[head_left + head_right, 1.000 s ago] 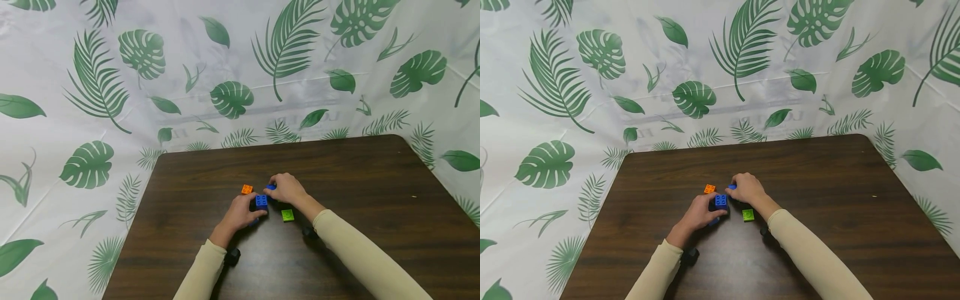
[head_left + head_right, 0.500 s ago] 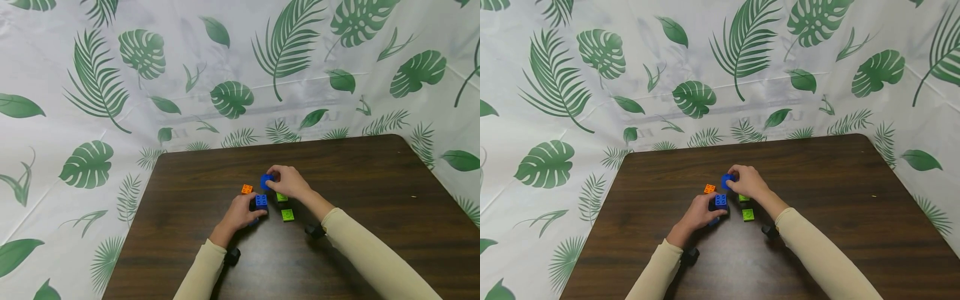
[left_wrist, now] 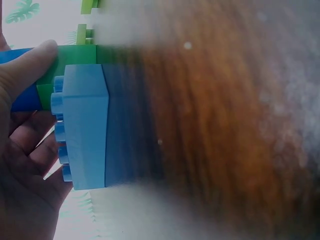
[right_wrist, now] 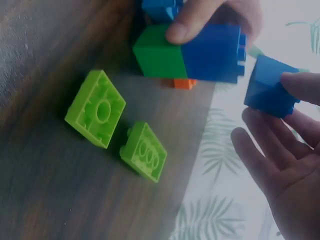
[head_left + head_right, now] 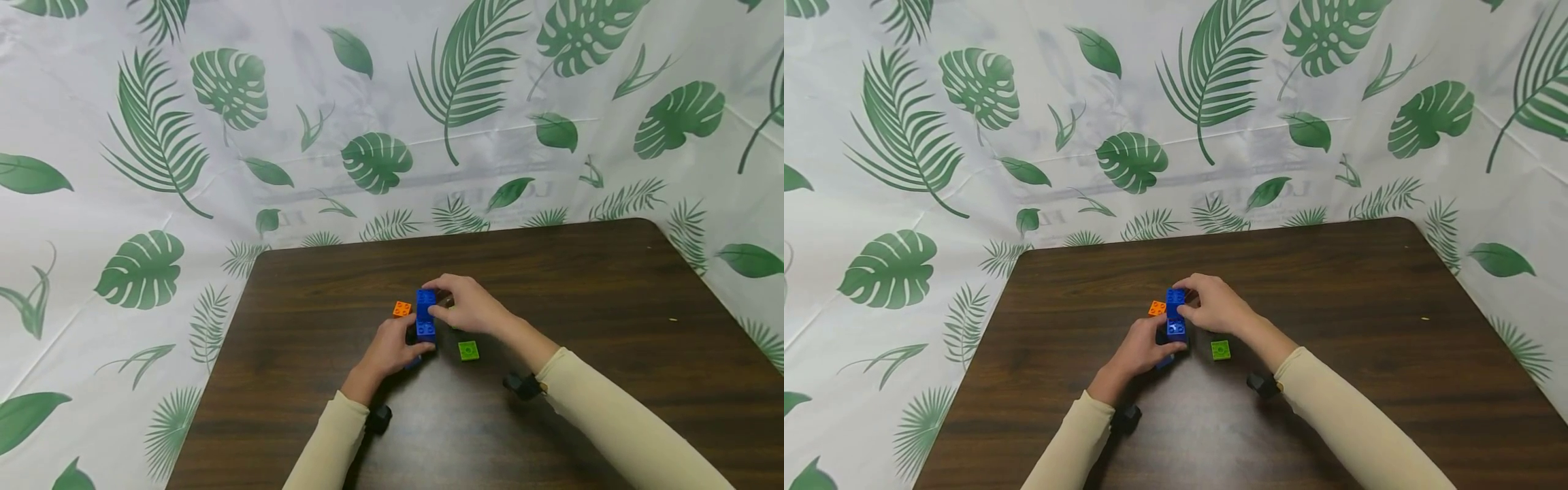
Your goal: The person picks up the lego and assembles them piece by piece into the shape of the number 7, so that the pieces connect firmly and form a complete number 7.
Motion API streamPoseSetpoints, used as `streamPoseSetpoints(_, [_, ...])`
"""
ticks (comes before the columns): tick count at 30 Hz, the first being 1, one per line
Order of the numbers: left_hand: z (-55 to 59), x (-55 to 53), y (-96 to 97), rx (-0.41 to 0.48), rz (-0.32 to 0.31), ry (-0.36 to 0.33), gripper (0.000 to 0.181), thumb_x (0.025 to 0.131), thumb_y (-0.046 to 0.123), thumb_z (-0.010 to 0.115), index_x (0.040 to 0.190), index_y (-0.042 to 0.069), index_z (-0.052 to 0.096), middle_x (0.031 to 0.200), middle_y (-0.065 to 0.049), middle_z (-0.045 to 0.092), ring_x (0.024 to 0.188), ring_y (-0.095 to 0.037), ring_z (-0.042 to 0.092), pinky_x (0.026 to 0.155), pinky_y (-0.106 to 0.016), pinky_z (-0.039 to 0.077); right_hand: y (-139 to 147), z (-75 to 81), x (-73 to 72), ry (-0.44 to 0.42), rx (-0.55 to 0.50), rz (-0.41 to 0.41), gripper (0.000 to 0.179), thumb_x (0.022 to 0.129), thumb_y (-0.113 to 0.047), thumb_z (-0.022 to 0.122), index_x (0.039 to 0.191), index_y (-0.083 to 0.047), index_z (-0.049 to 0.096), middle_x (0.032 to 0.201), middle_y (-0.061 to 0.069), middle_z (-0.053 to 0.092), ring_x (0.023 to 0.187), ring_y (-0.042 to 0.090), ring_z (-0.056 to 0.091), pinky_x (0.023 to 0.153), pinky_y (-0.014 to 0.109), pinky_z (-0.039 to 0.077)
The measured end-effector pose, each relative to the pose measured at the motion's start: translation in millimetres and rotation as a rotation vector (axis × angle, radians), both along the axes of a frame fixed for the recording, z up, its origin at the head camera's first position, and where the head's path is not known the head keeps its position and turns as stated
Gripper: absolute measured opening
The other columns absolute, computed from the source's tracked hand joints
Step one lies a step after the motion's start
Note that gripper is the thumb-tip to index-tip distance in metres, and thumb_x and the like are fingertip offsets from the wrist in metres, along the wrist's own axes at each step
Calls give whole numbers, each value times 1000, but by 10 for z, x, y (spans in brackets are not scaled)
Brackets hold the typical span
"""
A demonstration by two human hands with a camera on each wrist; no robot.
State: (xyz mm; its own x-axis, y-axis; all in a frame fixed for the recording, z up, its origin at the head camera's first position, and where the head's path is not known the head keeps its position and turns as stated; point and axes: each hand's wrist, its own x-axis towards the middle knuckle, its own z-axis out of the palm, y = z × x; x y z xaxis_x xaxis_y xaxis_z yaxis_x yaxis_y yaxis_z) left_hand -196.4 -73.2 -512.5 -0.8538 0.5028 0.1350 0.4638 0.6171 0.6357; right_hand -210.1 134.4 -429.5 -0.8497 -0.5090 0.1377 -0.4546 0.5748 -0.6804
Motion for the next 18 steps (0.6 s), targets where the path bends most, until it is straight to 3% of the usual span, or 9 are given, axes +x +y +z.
streamPoseSetpoints(8, [1,10,-11,15,-1,7,49,86,36,77,125,10,63,111,-3,70,99,-16,66,88,-35,53,-47,-11,125,21,43,85,38,89,-15,74,124,-5,63,109,3,64,100,26,64,86,43,54])
streamPoseSetpoints(18, [4,15,1,28,5,-10,46,86,33,77,124,11,64,113,-3,69,101,-17,66,89,-36,53,-44,21,205,22,85,69,38,88,-17,74,123,-6,65,111,4,69,100,22,67,89,42,53])
